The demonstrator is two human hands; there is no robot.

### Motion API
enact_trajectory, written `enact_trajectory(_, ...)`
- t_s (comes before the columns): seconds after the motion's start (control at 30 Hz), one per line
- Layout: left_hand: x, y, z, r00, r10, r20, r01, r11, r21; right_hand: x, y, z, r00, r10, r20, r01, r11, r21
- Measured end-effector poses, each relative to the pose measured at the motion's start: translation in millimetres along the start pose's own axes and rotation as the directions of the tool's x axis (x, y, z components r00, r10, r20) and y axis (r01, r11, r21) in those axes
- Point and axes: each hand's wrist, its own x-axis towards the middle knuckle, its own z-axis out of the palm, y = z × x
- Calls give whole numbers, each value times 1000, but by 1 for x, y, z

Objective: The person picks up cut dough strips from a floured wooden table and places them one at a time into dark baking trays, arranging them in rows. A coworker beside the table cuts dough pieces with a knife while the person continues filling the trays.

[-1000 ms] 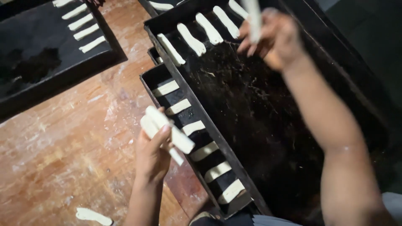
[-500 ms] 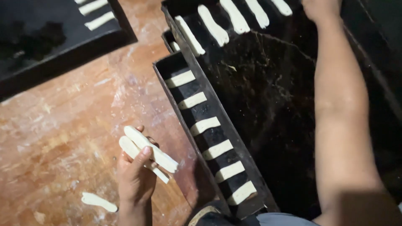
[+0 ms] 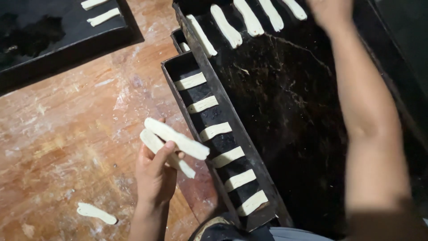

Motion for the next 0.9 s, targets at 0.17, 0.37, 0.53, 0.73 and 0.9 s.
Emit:
enact_trajectory(0.17, 5, 9, 57, 993, -23, 116, 13, 996, 86, -66, -200, -37, 871, -99, 481, -132, 896, 423)
enact_trajectory(0.37, 43, 4, 115, 933, -4, 360, -102, 956, 274, -115, -252, -53, 818, -301, 491, -119, 746, 655)
enact_trajectory(0.53, 49, -3, 137, 910, 81, 408, -189, 954, 231, -126, -244, -36, 872, -252, 420, -303, 395, 867)
enact_trajectory(0.73, 57, 7, 159, 911, 3, 413, -138, 945, 297, -126, -226, -25, 912, -255, 321, -292, 146, 945)
enact_trajectory(0.9, 48, 44, 161, 900, 43, 433, -190, 935, 301, -111, -206, -19, 914, -226, 336, -353, -42, 935)
